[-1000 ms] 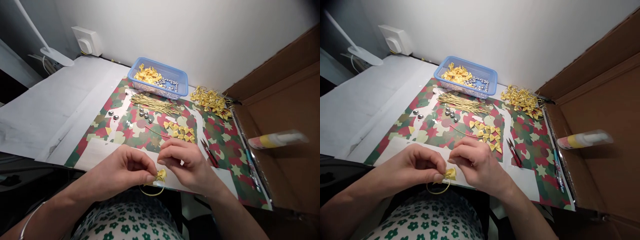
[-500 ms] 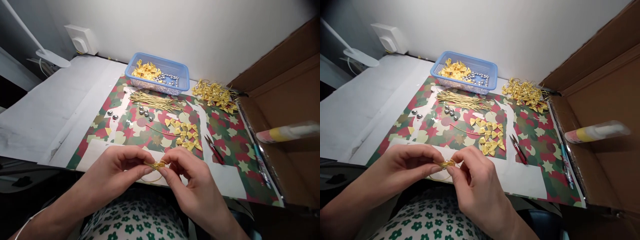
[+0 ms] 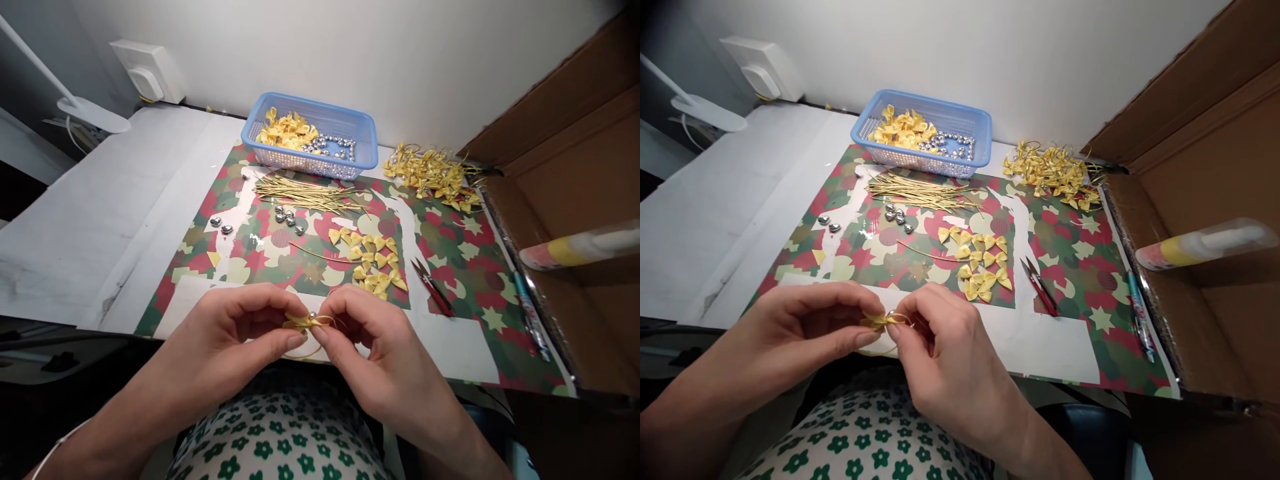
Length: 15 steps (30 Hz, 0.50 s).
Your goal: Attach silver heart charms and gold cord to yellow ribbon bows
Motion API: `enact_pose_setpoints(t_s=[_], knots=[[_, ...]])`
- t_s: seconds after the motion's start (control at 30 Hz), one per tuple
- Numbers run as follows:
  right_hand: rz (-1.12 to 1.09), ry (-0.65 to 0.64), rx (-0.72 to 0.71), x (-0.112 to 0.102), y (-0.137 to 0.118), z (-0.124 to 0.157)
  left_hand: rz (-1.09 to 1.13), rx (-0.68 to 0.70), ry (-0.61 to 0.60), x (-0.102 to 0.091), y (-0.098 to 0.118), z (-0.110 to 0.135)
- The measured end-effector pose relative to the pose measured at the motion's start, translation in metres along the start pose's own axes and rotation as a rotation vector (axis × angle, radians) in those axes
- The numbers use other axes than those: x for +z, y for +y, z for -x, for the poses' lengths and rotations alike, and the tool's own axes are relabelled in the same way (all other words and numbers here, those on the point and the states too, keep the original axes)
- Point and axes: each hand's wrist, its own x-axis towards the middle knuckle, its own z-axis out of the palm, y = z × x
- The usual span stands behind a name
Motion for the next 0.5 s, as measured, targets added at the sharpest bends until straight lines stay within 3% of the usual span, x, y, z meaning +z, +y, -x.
enact_pose_setpoints(t_s=[0.27, 0.5], knots=[[0.004, -0.039, 0.053, -0.0054, 0.0012, -0.0023, 0.007, 0.006, -0.015, -0.0019, 0.0004, -0.002], [0.043, -0.066, 0.05, -0.0087, -0.0008, -0.0038, -0.159, 0.183, 0.01, -0.0025, 0.0019, -0.0059]])
